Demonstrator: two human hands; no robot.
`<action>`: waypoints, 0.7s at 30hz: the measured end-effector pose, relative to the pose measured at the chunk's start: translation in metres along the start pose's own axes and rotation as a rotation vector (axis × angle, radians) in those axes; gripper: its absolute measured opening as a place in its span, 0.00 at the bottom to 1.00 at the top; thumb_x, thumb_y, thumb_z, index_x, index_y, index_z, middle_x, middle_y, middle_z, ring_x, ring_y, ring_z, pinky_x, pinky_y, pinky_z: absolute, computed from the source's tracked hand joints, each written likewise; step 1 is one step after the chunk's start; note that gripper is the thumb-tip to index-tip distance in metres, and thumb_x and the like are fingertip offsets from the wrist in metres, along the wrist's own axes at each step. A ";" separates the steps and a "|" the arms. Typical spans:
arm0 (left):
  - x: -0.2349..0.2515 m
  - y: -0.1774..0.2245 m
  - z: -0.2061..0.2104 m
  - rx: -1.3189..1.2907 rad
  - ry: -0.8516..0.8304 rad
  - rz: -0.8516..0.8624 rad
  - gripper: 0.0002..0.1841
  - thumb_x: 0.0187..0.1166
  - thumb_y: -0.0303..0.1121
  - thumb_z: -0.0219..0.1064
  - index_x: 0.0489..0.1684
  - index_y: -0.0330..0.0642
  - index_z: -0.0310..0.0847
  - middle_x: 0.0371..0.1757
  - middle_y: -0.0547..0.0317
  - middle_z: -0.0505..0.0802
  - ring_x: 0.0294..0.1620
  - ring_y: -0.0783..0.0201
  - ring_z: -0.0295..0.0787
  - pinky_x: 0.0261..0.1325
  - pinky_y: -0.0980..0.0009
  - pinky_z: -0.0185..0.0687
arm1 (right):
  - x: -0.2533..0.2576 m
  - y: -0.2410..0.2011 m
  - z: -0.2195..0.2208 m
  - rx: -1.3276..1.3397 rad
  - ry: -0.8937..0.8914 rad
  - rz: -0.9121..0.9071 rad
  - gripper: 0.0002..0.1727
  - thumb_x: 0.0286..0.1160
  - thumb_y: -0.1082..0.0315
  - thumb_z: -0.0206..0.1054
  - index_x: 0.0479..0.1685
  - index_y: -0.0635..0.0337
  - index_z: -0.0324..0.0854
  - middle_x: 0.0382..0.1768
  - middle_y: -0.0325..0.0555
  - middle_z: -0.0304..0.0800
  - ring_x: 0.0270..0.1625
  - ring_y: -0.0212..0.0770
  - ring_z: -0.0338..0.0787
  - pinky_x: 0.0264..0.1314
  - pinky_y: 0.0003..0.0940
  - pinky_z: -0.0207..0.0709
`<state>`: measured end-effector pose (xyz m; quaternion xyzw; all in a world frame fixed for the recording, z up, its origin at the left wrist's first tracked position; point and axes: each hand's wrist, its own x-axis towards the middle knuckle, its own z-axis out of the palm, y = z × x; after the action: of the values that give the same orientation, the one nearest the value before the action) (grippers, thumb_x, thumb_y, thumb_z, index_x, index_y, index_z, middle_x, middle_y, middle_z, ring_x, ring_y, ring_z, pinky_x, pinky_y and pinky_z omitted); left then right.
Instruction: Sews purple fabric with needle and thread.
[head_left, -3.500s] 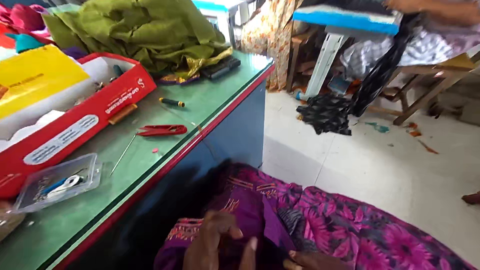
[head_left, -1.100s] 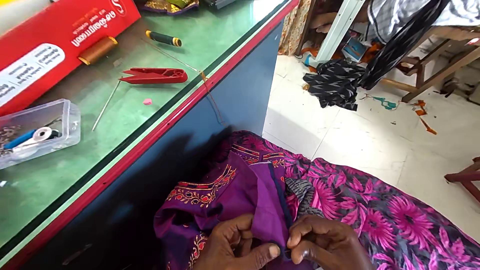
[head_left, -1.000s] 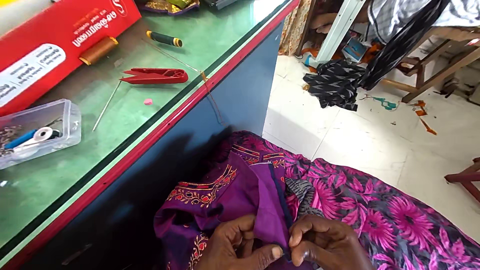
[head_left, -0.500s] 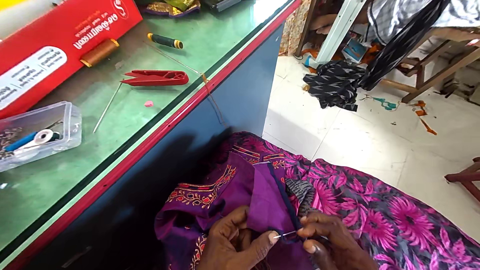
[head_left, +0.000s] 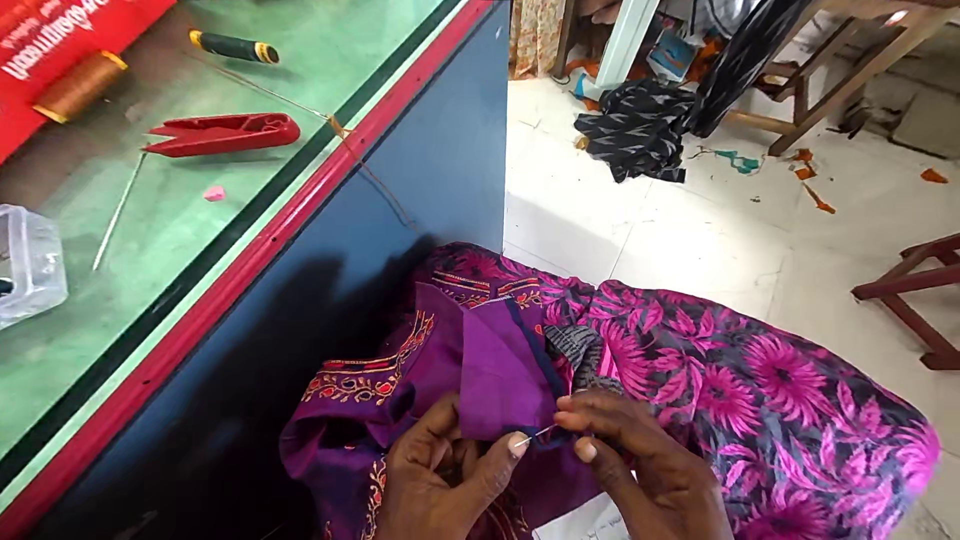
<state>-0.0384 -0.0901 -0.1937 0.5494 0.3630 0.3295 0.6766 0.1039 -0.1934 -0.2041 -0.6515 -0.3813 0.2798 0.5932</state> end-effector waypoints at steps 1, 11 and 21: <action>0.000 0.000 0.001 -0.002 0.004 0.001 0.09 0.70 0.36 0.77 0.44 0.61 0.87 0.36 0.88 0.92 0.24 0.93 0.76 0.26 0.93 0.71 | -0.001 -0.001 0.000 0.006 -0.007 0.000 0.12 0.83 0.64 0.66 0.49 0.58 0.93 0.56 0.40 0.95 0.70 0.30 0.85 0.77 0.26 0.75; 0.000 -0.005 0.007 0.009 0.007 0.058 0.08 0.69 0.34 0.78 0.42 0.58 0.88 0.37 0.85 0.93 0.27 0.92 0.79 0.29 0.92 0.74 | 0.000 0.001 -0.001 0.063 -0.053 -0.012 0.12 0.84 0.61 0.66 0.51 0.54 0.94 0.61 0.41 0.93 0.74 0.31 0.82 0.77 0.26 0.75; -0.004 -0.006 0.005 0.132 -0.056 0.147 0.06 0.69 0.34 0.78 0.37 0.53 0.87 0.31 0.87 0.90 0.28 0.96 0.74 0.29 0.95 0.68 | 0.016 0.001 -0.002 -0.343 -0.095 -0.403 0.14 0.80 0.44 0.65 0.42 0.42 0.86 0.64 0.26 0.86 0.81 0.27 0.71 0.84 0.26 0.60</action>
<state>-0.0357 -0.0968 -0.1989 0.6272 0.3233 0.3381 0.6227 0.1148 -0.1815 -0.2033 -0.6394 -0.5726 0.1177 0.4994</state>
